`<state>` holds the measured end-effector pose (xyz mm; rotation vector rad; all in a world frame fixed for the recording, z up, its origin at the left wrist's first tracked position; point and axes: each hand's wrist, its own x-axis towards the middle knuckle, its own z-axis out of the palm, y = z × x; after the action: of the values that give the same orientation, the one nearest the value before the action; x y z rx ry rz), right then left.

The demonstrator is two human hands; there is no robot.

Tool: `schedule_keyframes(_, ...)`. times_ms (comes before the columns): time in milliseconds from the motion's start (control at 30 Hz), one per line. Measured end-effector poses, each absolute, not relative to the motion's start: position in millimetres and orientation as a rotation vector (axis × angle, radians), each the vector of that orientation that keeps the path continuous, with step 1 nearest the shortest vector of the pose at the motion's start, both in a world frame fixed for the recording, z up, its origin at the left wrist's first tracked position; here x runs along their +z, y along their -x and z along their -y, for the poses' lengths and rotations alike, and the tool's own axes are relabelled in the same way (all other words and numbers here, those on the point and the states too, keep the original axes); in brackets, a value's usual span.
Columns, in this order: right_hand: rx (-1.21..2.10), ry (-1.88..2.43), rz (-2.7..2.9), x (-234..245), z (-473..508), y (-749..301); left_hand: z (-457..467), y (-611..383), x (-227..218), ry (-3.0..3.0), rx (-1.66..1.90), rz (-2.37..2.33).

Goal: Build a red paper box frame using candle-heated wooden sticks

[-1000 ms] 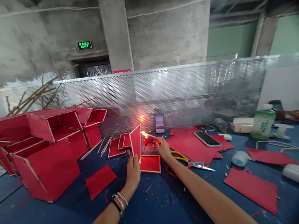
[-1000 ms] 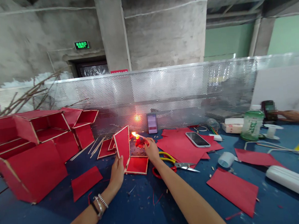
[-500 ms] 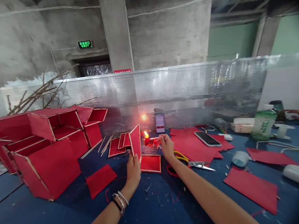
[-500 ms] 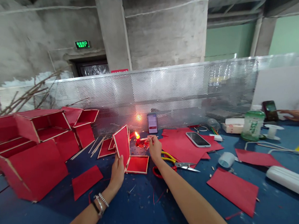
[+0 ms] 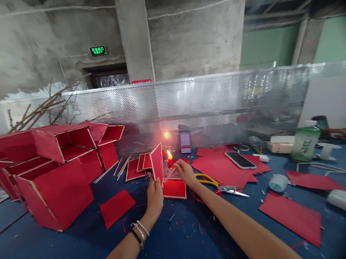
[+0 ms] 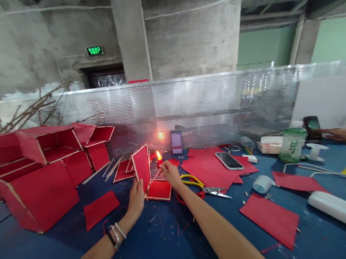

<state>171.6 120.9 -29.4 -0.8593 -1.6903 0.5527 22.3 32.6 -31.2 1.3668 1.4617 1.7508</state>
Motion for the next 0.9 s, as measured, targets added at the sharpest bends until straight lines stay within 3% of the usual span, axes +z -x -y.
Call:
schedule_keyframes(467, 0.459, 0.867, 1.745, -34.0, -124.0, -170.7, -31.3, -23.5, -29.4, -1.375, 1.754, -1.443)
schedule_keyframes(733, 0.768, 0.78, 1.772, -32.7, -119.1, -163.4, -32.2, -23.1, -30.2, -1.38, 1.73, -1.449)
schedule_keyframes(900, 0.592, 0.799, 1.906, -34.9, -121.8, -165.3, -34.2, -22.2, -33.1, -1.399, 1.719, -1.444)
